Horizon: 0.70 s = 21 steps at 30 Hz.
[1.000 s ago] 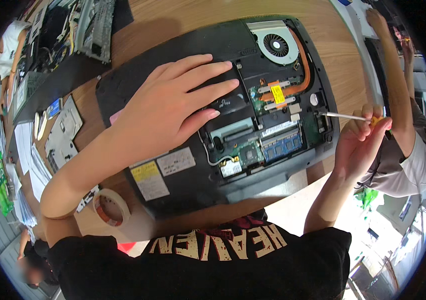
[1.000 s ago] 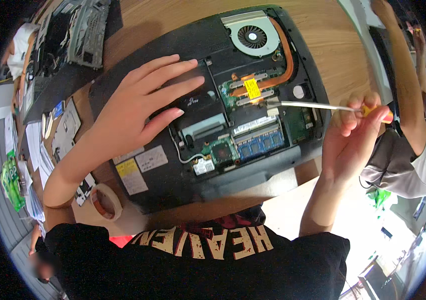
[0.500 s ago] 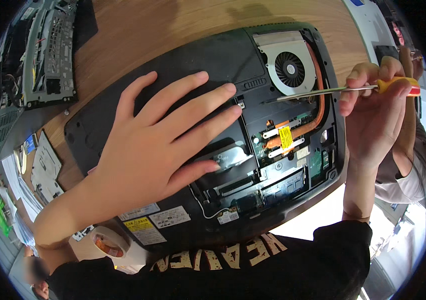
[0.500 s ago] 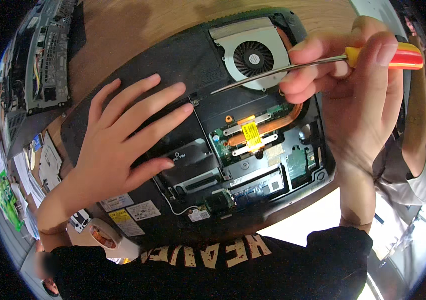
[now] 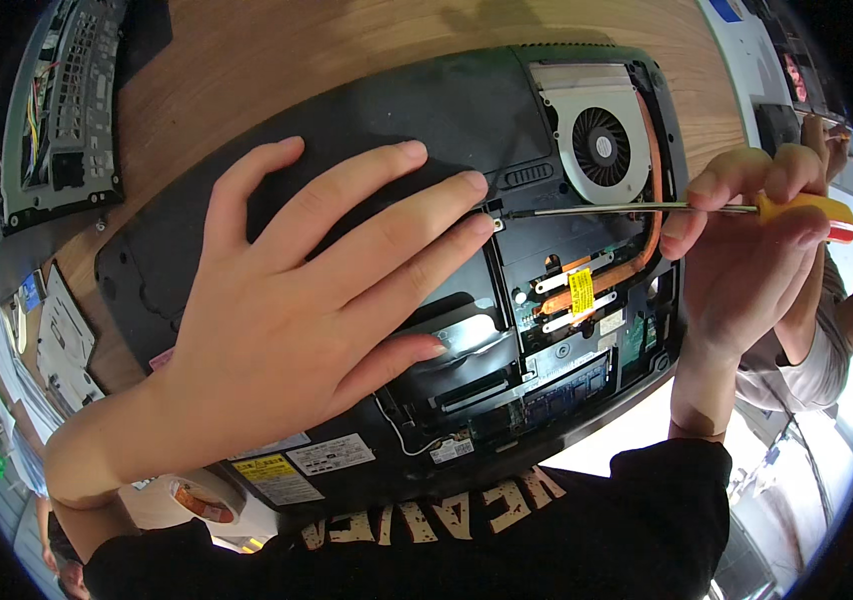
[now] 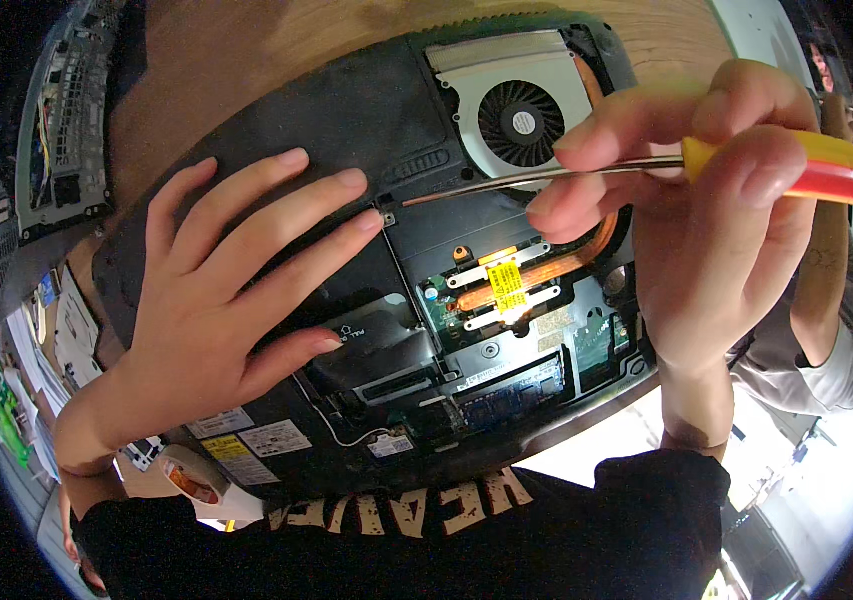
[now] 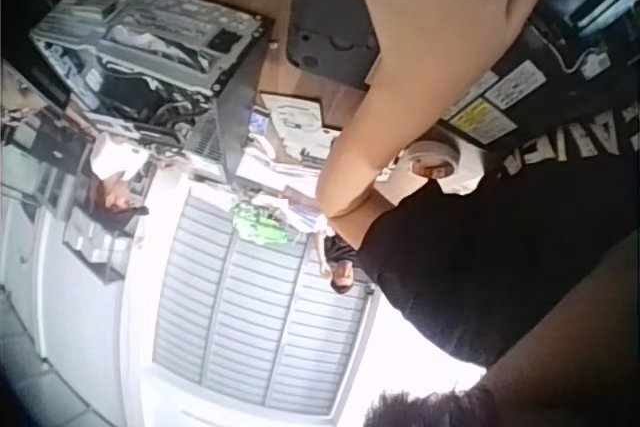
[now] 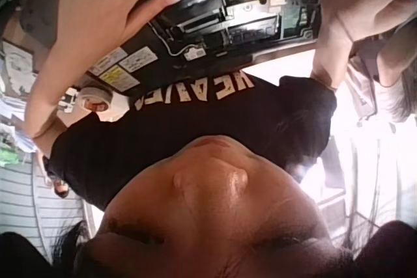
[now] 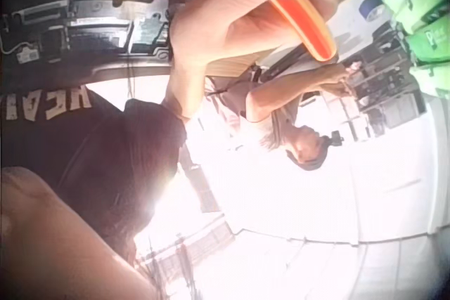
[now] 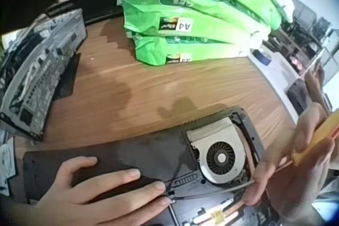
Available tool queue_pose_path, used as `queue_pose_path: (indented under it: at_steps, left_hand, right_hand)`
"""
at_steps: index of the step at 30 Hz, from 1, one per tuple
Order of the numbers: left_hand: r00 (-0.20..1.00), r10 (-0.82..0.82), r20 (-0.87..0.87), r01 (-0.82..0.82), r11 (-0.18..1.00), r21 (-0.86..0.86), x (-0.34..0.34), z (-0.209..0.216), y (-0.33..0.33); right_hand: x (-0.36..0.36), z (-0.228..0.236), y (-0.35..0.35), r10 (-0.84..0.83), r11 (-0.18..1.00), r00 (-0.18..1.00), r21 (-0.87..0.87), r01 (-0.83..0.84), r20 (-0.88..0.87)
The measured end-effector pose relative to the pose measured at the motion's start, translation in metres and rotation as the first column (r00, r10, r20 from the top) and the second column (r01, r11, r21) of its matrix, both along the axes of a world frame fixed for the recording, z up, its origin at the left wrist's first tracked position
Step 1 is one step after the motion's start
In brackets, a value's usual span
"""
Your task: The person uses a screwdriver to secure internal components of a laptop, picks up small screws from a roll of tape, and then positions and presses down the laptop's back cover.
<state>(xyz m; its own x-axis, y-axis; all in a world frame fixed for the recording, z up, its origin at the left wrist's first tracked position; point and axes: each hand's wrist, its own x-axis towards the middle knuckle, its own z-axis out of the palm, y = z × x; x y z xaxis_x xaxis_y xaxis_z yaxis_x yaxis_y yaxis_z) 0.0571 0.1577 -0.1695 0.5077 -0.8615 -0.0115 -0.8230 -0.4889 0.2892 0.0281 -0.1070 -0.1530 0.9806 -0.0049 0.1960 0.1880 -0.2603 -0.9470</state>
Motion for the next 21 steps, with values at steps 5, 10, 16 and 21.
queue_pose_path:
  at_steps: [5,10,16,21]
  left_hand:
    - [1.0,-0.002,-0.002,0.002,1.0,-0.003,0.0009,-0.0002,-0.0006]
    - [1.0,-0.001,0.008,0.001,1.0,-0.005,0.0008,-0.0014,-0.0002]
    - [1.0,-0.002,0.017,0.002,1.0,-0.004,0.0016,-0.0015,-0.0004]
    - [1.0,0.002,0.017,-0.002,1.0,-0.001,0.0009,-0.0015,-0.0003]
  right_hand:
    - [-0.0027,-0.0006,0.0059,-0.062,0.998,0.998,-0.001,0.062,0.0]
    - [-0.004,-0.0034,0.0057,-0.036,0.999,0.999,-0.024,0.037,0.029]
    - [-0.0051,-0.0052,0.0085,-0.034,0.999,0.999,0.001,0.034,0.039]
    - [-0.0059,-0.0069,0.0085,-0.019,1.0,0.999,0.024,0.018,0.034]
